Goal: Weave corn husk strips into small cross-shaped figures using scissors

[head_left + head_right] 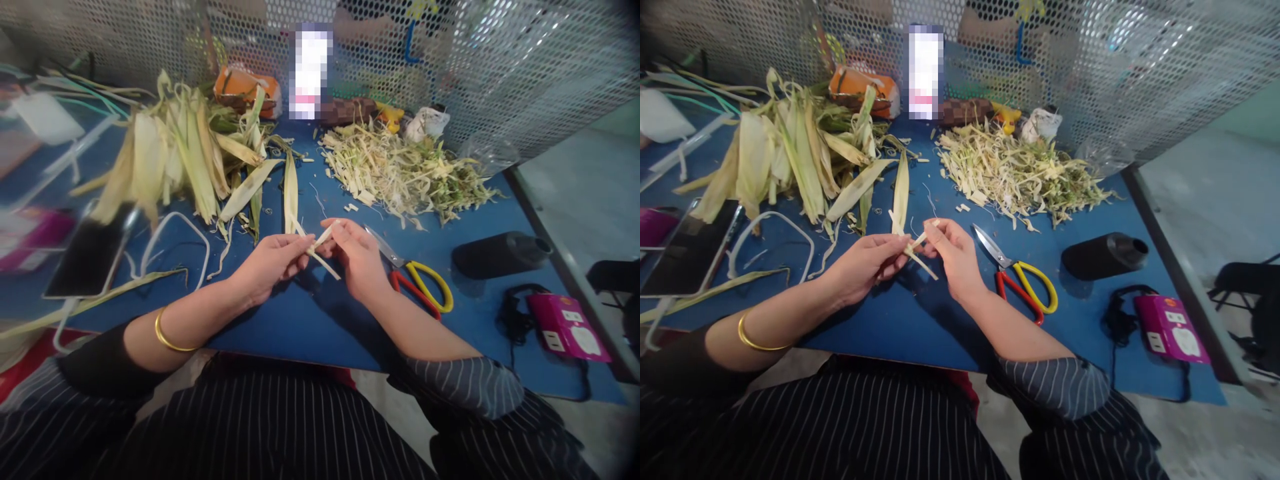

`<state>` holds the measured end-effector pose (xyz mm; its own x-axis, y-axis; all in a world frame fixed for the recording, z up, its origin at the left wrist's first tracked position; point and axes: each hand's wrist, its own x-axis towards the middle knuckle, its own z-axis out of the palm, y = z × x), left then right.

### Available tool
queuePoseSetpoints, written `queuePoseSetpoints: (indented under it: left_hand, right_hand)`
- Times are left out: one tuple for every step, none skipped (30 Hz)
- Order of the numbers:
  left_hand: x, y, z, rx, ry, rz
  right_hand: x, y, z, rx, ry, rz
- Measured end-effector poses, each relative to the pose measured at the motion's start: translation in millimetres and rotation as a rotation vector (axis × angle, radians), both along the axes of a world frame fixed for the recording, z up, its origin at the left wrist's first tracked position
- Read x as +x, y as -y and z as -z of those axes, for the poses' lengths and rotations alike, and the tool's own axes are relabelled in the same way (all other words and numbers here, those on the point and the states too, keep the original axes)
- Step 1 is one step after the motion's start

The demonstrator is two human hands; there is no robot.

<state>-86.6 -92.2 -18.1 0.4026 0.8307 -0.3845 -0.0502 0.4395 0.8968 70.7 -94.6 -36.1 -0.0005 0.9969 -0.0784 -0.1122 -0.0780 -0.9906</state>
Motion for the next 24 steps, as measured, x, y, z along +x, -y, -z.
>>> queuePoseSetpoints:
  left_hand:
    - [-0.2,-0.7,0.0,-0.016,0.011,-0.012]
    - [-0.3,-1.0,0.1,-0.033,0.016,-0.014]
    - [-0.3,-1.0,0.4,-0.048,0.017,-0.007]
    - [-0.1,-0.6,0.7,-0.058,0.014,0.005]
    - [0.1,0.1,0.9,-0.063,0.004,0.019]
    - [0.4,0.9,1.0,-0.064,-0.013,0.031]
    - [0.7,1.7,0.9,-0.060,-0.035,0.038]
    - [1.0,2.4,0.6,-0.053,-0.057,0.042]
    - [1.1,2.9,0.4,-0.041,-0.076,0.046]
    - [1.1,3.2,0.3,-0.021,-0.090,0.054]
    - [1.0,3.2,0.4,0.005,-0.098,0.067]
    - [0.7,3.0,0.9,0.034,-0.099,0.082]
    - [0.4,2.7,1.9,0.059,-0.094,0.096]
    - [0.0,2.4,3.2,0.079,-0.086,0.107]
    - [-0.3,2.2,4.7,0.093,-0.076,0.114]
    - [-0.4,2.2,6.4,0.100,-0.069,0.117]
    - [-0.5,2.4,7.9,0.103,-0.068,0.116]
    - [-0.4,2.8,9.2,0.104,-0.075,0.114]
    - [-0.1,3.4,10.1,0.102,-0.089,0.118]
    - [0.2,4.0,10.6,0.098,-0.107,0.127]
    - [0.6,4.7,10.7,0.095,-0.127,0.138]
    - [1.0,5.4,10.6,0.095,-0.150,0.147]
    - [1.4,6.0,10.3,0.097,-0.177,0.155]
    - [1.7,6.4,10.0,0.102,-0.206,0.160]
  right_hand:
    - [-0.9,0.7,0.2,-0.042,-0.022,-0.021]
    - [-1.9,1.4,0.4,-0.071,-0.037,-0.040]
    - [-2.8,2.1,0.5,-0.082,-0.046,-0.047]
    - [-3.7,2.7,0.6,-0.074,-0.048,-0.047]
    - [-4.2,3.0,0.5,-0.053,-0.043,-0.036]
    - [-4.6,3.3,0.2,-0.026,-0.029,-0.023]
    - [-4.8,3.4,-0.3,-0.001,-0.007,-0.014]
    - [-4.8,3.6,-0.8,0.021,0.022,-0.008]
    - [-4.8,3.8,-1.2,0.035,0.052,-0.002]
    - [-4.8,4.1,-1.5,0.045,0.082,0.007]
    - [-4.8,4.5,-1.6,0.052,0.107,0.019]
    - [-4.8,4.9,-1.3,0.057,0.125,0.032]
    - [-4.8,5.2,-0.9,0.060,0.134,0.047]
    - [-4.7,5.4,-0.5,0.061,0.139,0.060]
    - [-4.4,5.3,-0.2,0.061,0.143,0.071]
    - [-3.9,5.0,-0.3,0.062,0.150,0.074]
    - [-3.1,4.4,-0.9,0.066,0.166,0.068]
    - [-2.2,3.7,-2.1,0.077,0.194,0.054]
    - [-1.0,3.0,-3.8,0.101,0.239,0.032]
    - [0.1,2.4,-5.9,0.137,0.295,0.004]
    - [1.2,2.1,-8.2,0.179,0.355,-0.035]
    - [2.0,2.0,-10.3,0.221,0.408,-0.078]
    - [2.4,2.2,-12.1,0.256,0.444,-0.119]
    - [2.5,2.6,-13.3,0.279,0.463,-0.153]
